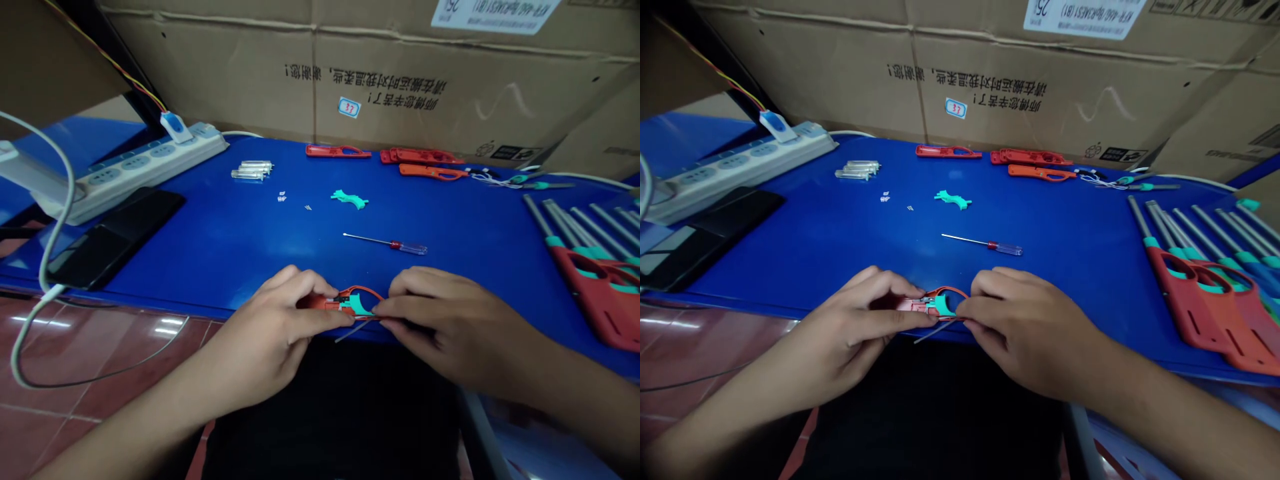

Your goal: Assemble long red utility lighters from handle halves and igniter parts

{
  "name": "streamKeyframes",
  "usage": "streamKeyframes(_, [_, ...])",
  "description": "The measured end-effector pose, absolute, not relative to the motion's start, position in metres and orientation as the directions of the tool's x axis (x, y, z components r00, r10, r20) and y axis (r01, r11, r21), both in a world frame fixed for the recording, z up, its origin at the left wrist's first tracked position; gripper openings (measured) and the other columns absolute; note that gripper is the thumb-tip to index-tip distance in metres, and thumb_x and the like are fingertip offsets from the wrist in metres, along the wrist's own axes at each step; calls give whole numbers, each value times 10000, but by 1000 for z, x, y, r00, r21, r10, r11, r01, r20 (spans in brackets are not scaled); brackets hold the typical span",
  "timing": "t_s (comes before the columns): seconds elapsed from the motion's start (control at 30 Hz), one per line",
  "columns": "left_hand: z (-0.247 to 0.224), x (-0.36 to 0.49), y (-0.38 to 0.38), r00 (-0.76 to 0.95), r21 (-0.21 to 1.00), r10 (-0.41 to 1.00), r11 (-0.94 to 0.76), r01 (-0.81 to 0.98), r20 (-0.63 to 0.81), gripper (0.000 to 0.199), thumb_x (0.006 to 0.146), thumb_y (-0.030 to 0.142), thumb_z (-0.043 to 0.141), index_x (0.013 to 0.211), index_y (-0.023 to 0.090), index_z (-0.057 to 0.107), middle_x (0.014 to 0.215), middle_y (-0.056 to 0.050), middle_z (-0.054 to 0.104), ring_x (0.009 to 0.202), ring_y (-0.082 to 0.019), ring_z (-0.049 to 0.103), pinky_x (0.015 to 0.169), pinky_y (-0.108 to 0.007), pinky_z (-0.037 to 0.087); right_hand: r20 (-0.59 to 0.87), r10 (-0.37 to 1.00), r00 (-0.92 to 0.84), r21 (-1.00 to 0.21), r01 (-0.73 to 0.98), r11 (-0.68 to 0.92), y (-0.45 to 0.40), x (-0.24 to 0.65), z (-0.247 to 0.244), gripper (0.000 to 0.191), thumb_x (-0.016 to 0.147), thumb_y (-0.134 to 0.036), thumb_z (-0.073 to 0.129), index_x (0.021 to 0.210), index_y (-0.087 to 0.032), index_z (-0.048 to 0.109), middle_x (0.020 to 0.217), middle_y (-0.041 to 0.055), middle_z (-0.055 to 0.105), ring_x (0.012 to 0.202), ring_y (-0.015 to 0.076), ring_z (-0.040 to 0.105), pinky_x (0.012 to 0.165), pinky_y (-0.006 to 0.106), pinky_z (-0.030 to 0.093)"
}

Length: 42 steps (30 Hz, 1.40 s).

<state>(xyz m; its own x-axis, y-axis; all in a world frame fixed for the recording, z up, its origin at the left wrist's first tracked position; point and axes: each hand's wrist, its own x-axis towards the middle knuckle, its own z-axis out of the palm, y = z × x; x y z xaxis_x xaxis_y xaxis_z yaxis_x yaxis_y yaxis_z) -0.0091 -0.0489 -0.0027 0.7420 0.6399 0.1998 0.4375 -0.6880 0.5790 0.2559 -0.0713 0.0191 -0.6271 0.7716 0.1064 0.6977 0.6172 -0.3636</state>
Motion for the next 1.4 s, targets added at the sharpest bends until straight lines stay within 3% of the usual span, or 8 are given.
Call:
streamKeyframes(0.07, [-2, -9, -49, 743, 578, 639, -689, 437, 200, 464, 946, 28, 456, 1225, 323, 680, 1156, -40, 575, 1009, -179, 507, 825, -327, 447, 169, 774, -610, -302, 715, 630, -77, 256, 14, 207, 975, -207, 514, 1055, -223, 705, 915, 41, 642, 819, 169, 561, 740, 331, 431])
streamKeyframes(0.3, [-3, -9, -50, 739, 583, 646, -681, 443, 194, 476, 949, 42, 472, 1261, 354, 651, 1156, -36, 574, 1020, -183, 512, 823, -324, 458, 299, 767, -568, -266, 722, 639, -87, 258, 3, 171, 957, -183, 550, 950, -222, 717, 913, 42, 674, 818, 172, 570, 733, 334, 406])
streamKeyframes(0.5, [-1, -9, -49, 749, 580, 639, -681, 447, 173, 483, 946, 37, 446, 1258, 348, 645, 1174, -40, 562, 1029, -192, 499, 829, -335, 453, 289, 730, -619, -161, 720, 675, -89, 255, 1, 193, 961, -151, 524, 896, -183, 704, 808, 39, 650, 768, 174, 545, 730, 354, 388])
streamKeyframes(0.57, [0, -9, -49, 750, 583, 642, -674, 455, 157, 501, 940, 28, 440, 1273, 348, 634, 1173, -42, 558, 1027, -193, 496, 828, -334, 452, 276, 736, -618, -199, 713, 673, -88, 254, 0, 190, 967, -150, 508, 914, -181, 688, 814, 39, 641, 781, 177, 536, 752, 363, 394])
streamKeyframes(0.77, [2, -9, -48, 775, 568, 617, -689, 450, 136, 628, 892, -25, 436, 1275, 432, 633, 1184, -31, 536, 1025, -196, 488, 870, -362, 444, 99, 849, -520, -484, 720, 497, -79, 252, 9, 115, 943, -175, 521, 952, -226, 623, 933, 37, 611, 877, 187, 532, 790, 369, 411])
streamKeyframes(1.13, [4, -7, -48, 767, 607, 632, -654, 451, 112, 537, 911, 17, 444, 1253, 382, 639, 1187, -29, 526, 1050, -199, 483, 872, -354, 444, -119, 851, -512, -546, 749, 374, -68, 249, 23, 88, 884, -150, 562, 889, -237, 571, 936, -5, 585, 907, 171, 515, 845, 368, 391])
streamKeyframes(1.4, [2, -8, -47, 792, 563, 602, -692, 452, 105, 670, 848, -32, 458, 1301, 437, 612, 1200, -28, 517, 1026, -209, 476, 862, -370, 431, -56, 834, -550, -548, 715, 434, -68, 251, 23, 117, 887, -127, 563, 872, -239, 592, 902, -13, 592, 875, 155, 529, 821, 345, 394])
